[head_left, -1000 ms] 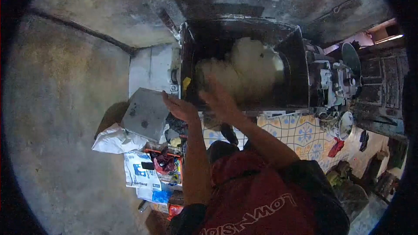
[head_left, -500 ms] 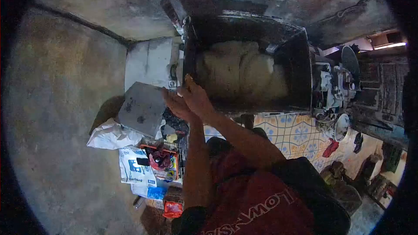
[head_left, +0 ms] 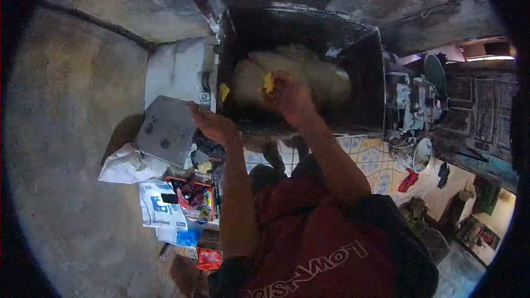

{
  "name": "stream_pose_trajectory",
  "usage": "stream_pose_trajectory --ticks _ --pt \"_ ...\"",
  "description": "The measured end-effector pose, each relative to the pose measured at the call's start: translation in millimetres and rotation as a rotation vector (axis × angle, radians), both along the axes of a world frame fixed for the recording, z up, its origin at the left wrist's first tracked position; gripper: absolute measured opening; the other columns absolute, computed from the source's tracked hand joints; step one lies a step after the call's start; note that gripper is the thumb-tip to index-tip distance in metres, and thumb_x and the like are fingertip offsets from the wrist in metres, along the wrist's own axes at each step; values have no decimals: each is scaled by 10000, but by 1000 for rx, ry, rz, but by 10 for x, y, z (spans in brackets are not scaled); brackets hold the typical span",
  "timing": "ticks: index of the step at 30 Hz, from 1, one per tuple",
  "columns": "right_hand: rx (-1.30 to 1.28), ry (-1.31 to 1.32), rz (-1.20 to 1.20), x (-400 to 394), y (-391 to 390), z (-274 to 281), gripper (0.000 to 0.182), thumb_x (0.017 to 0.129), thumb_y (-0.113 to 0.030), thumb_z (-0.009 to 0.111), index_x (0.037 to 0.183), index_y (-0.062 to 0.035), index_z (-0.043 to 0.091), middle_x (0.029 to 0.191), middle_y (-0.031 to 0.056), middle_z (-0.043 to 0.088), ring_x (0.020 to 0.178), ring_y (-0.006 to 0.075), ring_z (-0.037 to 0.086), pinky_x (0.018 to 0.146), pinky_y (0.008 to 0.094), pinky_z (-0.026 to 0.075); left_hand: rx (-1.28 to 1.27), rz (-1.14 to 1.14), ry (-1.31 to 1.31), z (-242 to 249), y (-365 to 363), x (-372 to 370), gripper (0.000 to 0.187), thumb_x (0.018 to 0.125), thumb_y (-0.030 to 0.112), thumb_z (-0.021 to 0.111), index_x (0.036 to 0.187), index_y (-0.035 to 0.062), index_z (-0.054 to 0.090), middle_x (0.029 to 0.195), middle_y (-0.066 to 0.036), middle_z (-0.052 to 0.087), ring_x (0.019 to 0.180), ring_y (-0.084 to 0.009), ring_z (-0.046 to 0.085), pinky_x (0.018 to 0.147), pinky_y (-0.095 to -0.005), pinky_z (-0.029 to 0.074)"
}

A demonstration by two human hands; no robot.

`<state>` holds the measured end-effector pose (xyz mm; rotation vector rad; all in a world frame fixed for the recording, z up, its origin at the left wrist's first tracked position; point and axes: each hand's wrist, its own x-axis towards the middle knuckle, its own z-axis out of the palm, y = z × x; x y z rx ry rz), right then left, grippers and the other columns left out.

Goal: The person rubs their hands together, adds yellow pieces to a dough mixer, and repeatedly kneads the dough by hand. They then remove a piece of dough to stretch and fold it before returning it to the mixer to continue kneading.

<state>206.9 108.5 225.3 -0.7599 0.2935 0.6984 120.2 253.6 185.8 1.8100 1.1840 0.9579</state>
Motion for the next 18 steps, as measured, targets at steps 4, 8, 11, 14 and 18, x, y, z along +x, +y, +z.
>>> stream_pose_trajectory --ticks 4,8,11,14,18 --pt "-297 -166 11 186 -682 40 318 863 -242 614 1118 -69 540 946 29 582 846 149 577 738 318 483 137 -77 -68 -288 108 -66 392 974 178 378 1277 -60 449 1287 -240 479 1191 -364 463 1007 -411 357" --pt "-767 -505 126 238 -1385 140 283 876 -227 621 1092 -48 581 958 29 596 811 138 576 685 292 475 74 -62 -33 -131 84 -32 392 972 174 374 1281 -54 449 1288 -242 482 1178 -376 474 988 -415 367" --pt "-870 -571 103 210 -1723 111 300 881 -232 620 1105 -35 590 972 41 611 817 142 588 678 293 487 18 -27 36 -6 50 0 383 962 145 364 1280 -48 456 1286 -240 486 1162 -383 487 971 -421 382" --pt "-827 -359 24 185 -1771 249 324 890 -260 612 1126 -41 585 975 41 618 828 137 595 679 290 493 20 -63 2 -36 45 -10 384 960 146 371 1280 -47 456 1283 -241 487 1158 -379 494 966 -423 388" --pt "-939 -482 63 179 -1854 178 313 898 -281 603 1112 -54 591 969 26 621 808 124 598 651 259 491 13 -79 -34 -68 45 -21 392 952 160 390 1273 -55 457 1278 -239 488 1167 -362 489 985 -415 376"
